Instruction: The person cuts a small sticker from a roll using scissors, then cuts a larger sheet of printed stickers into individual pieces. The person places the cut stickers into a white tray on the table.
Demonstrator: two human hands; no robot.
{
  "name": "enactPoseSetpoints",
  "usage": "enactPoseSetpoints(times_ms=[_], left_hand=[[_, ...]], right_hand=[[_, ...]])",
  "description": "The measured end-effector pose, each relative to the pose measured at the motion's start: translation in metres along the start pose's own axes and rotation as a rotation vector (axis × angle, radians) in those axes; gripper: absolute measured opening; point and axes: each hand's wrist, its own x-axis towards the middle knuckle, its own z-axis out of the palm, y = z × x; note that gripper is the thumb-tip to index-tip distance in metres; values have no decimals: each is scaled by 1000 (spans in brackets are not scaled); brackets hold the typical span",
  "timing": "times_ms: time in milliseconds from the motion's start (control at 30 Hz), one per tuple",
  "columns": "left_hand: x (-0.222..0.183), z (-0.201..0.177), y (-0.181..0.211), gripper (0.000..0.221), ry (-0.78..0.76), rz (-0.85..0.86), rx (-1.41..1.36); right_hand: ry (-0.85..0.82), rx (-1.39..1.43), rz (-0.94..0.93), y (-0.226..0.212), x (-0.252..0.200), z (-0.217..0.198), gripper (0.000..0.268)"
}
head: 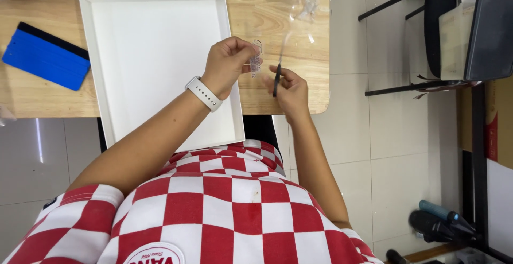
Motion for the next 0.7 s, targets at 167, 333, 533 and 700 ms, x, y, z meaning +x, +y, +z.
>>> enactPoseSetpoints(times_ms=[167, 333, 533, 700], left_hand=[[12, -24, 6, 15, 68, 51, 59], [5, -69, 38, 14, 140, 106, 148], [35, -149, 2, 13, 199, 325, 579], [56, -166, -17, 18, 118, 496, 776]], right_hand=[[-25, -822, 43, -38, 17, -25, 50], [-245, -1089, 94, -98, 23, -10, 58], [-675, -1260, 148, -228, 59, 10, 62], [14, -701, -485, -357, 182, 6, 11]])
